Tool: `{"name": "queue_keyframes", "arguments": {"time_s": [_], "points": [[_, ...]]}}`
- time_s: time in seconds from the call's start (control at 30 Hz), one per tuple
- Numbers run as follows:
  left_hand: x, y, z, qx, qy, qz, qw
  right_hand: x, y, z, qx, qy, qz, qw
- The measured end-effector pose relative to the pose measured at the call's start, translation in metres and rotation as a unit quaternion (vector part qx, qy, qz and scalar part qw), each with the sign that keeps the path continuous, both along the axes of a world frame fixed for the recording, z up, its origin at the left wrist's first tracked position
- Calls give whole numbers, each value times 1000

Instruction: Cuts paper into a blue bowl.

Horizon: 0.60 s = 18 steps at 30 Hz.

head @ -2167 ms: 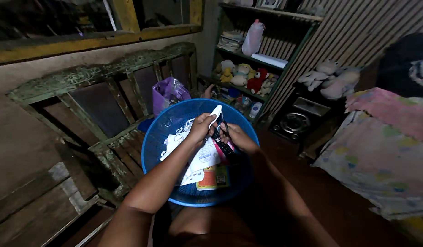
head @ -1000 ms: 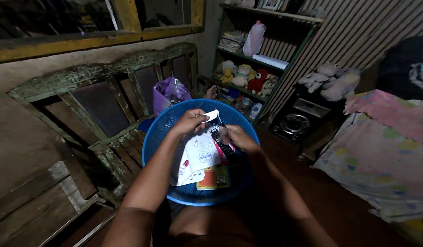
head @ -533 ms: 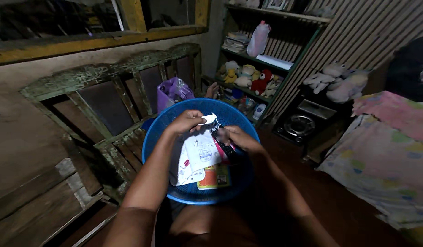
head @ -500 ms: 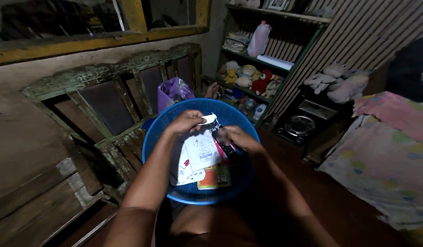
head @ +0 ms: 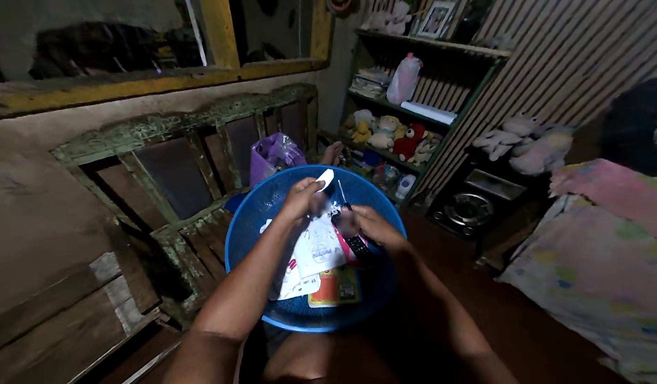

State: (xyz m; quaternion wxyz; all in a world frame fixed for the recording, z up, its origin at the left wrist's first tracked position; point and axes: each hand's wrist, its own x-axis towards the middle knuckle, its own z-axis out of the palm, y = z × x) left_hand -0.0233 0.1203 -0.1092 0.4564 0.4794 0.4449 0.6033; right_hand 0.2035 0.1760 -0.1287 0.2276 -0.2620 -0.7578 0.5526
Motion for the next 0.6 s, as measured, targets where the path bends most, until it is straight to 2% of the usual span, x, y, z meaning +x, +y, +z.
{"name": "queue_keyframes", "arguments": {"time_s": [0.23,0.6], "points": [[27,4,-5,-25,-22,-50,998,4,3,-8,23,35,17,999],[29,1,-6,-34,-39,-36,998,0,1,-5,20,47,-1,999]]}}
